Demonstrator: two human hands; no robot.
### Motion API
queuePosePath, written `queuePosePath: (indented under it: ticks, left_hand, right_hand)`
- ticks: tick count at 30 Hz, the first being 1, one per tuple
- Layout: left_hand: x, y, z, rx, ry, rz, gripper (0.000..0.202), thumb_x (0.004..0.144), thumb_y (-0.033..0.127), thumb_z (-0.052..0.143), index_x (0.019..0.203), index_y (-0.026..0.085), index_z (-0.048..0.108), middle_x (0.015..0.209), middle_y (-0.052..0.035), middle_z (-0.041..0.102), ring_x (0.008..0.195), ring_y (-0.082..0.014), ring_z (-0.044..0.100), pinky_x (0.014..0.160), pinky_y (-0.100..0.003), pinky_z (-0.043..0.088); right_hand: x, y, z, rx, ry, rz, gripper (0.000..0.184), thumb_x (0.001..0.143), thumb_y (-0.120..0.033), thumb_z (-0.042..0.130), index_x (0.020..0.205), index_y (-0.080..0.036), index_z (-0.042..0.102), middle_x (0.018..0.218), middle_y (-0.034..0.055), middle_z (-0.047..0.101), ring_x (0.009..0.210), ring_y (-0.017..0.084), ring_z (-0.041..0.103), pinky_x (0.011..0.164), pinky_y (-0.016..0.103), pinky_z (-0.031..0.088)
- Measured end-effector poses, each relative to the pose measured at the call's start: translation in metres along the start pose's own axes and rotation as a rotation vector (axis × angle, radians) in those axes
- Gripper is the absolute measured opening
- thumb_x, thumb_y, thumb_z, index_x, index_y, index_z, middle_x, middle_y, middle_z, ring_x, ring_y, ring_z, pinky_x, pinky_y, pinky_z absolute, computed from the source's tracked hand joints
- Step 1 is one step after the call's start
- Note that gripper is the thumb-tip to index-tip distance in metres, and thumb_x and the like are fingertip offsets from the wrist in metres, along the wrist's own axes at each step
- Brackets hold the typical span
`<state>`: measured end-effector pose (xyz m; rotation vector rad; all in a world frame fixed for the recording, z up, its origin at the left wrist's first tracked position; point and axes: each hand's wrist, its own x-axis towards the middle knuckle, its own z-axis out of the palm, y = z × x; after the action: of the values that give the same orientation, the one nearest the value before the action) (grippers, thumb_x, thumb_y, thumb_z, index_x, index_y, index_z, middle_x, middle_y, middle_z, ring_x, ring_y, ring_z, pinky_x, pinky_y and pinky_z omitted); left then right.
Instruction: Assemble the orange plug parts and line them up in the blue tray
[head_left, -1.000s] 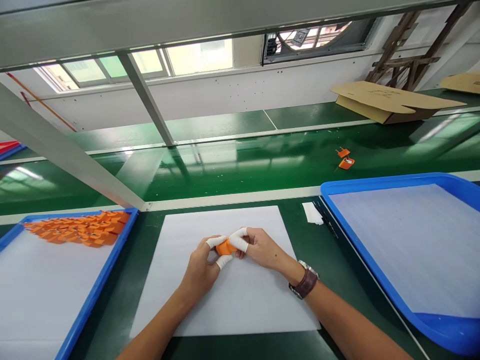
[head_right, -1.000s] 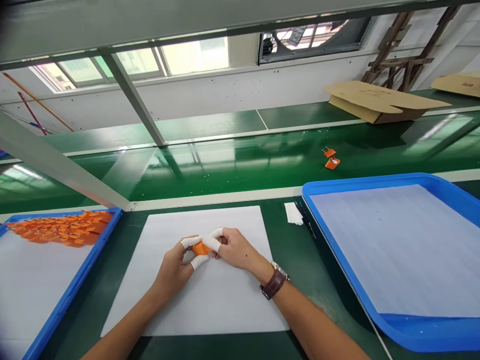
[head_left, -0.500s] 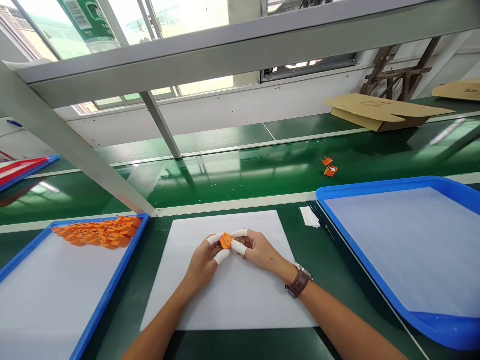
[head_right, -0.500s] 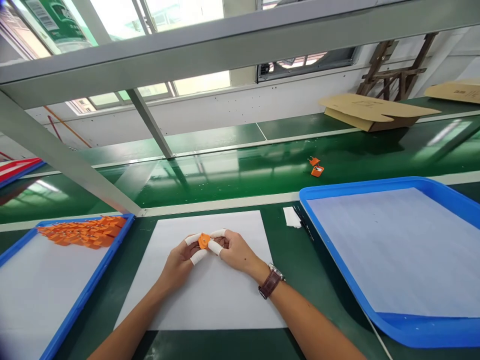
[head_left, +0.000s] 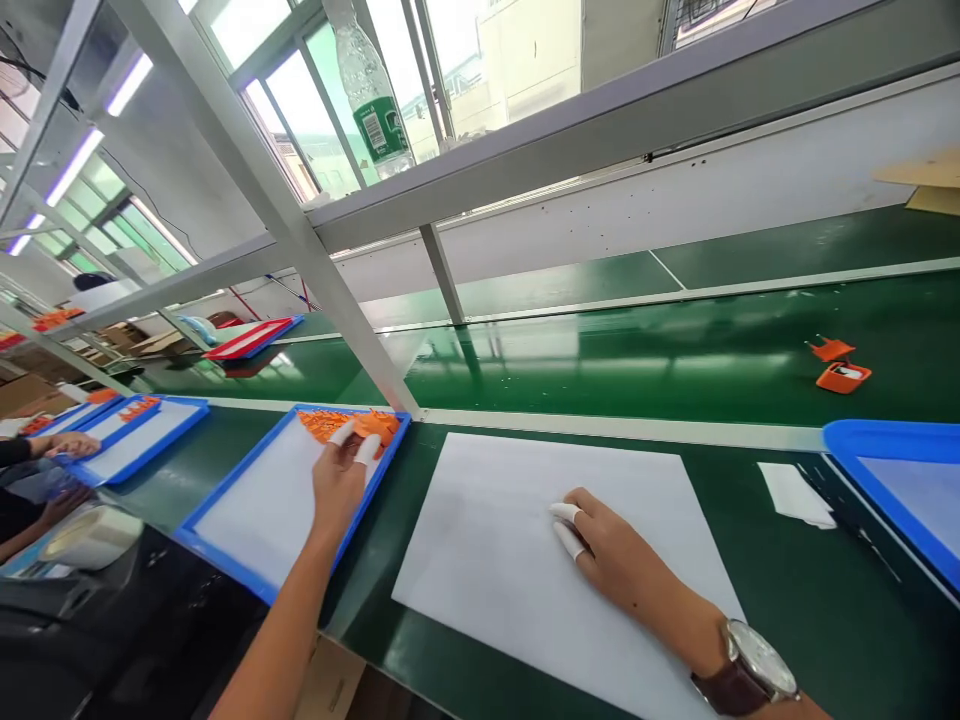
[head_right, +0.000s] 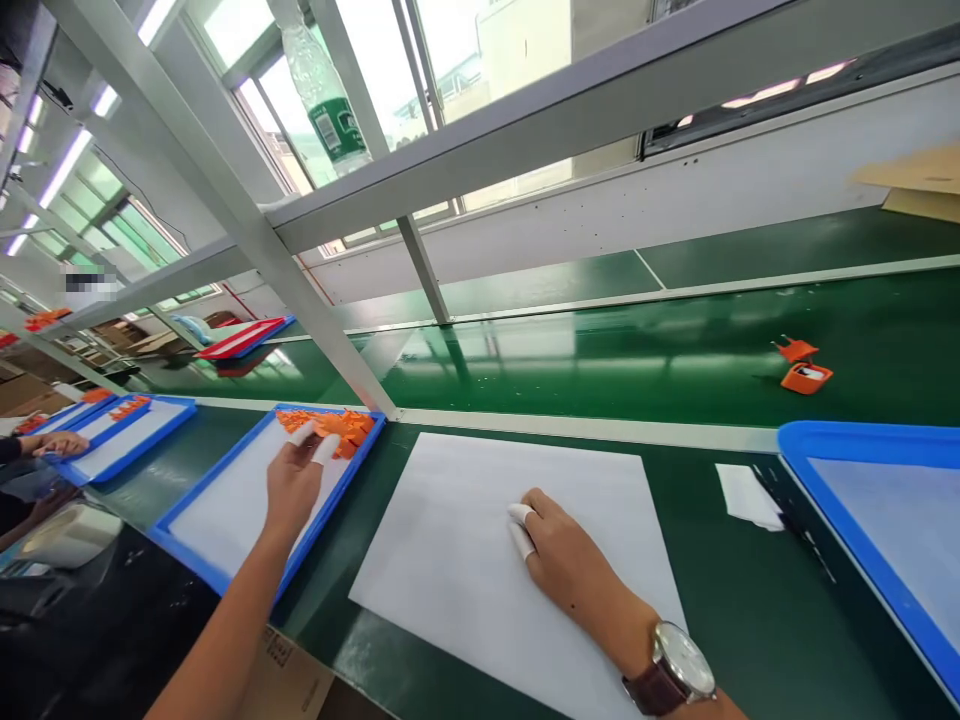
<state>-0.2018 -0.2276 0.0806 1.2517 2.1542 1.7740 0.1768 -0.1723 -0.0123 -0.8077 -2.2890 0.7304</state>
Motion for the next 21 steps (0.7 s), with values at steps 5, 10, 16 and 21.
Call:
queuePosePath:
  ticks: [5, 10, 16, 21]
  left_hand:
    - [0.050, -0.046, -0.055, 0.255, 0.153, -0.234, 0.045, 0.071, 0.034, 0.075, 0.108, 0.010, 0.067, 0.102, -0.0134, 0.072, 0.101, -0.0300, 0.067, 0.092, -0.046, 0.052]
    - [0.054, -0.082, -0.056, 0.279, 0.058, -0.338, 0.033, 0.065, 0.025, 0.079, 0.094, 0.013, 0.070, 0.093, -0.0123, 0.076, 0.093, -0.0316, 0.070, 0.086, -0.045, 0.056]
    - [0.052, -0.099, -0.054, 0.224, 0.026, -0.310, 0.034, 0.068, 0.010, 0.074, 0.101, 0.013, 0.069, 0.100, -0.0119, 0.076, 0.092, -0.0234, 0.073, 0.085, -0.035, 0.058]
    - [0.041, -0.080, -0.062, 0.260, 0.154, -0.149, 0.042, 0.079, 0.020, 0.069, 0.120, 0.013, 0.063, 0.116, -0.0158, 0.068, 0.095, -0.0224, 0.069, 0.080, -0.036, 0.059]
  right_hand:
    - [-0.001, 0.006, 0.006, -0.077, 0.005, -0.020, 0.024, 0.088, -0.005, 0.039, 0.095, -0.020, 0.057, 0.100, 0.0081, 0.056, 0.080, 0.021, 0.059, 0.071, 0.037, 0.054]
    - [0.000, 0.006, 0.006, -0.080, -0.002, -0.017, 0.027, 0.085, -0.003, 0.037, 0.095, -0.021, 0.055, 0.101, 0.0074, 0.057, 0.077, 0.020, 0.059, 0.069, 0.035, 0.054]
    - [-0.005, 0.017, 0.014, -0.082, -0.015, -0.022, 0.031, 0.084, -0.006, 0.038, 0.102, -0.022, 0.056, 0.108, 0.0080, 0.058, 0.073, 0.018, 0.061, 0.064, 0.032, 0.055]
    - [-0.008, 0.029, 0.020, -0.104, -0.018, -0.041, 0.032, 0.077, -0.007, 0.041, 0.099, -0.023, 0.058, 0.113, 0.0082, 0.059, 0.080, 0.019, 0.065, 0.069, 0.032, 0.058]
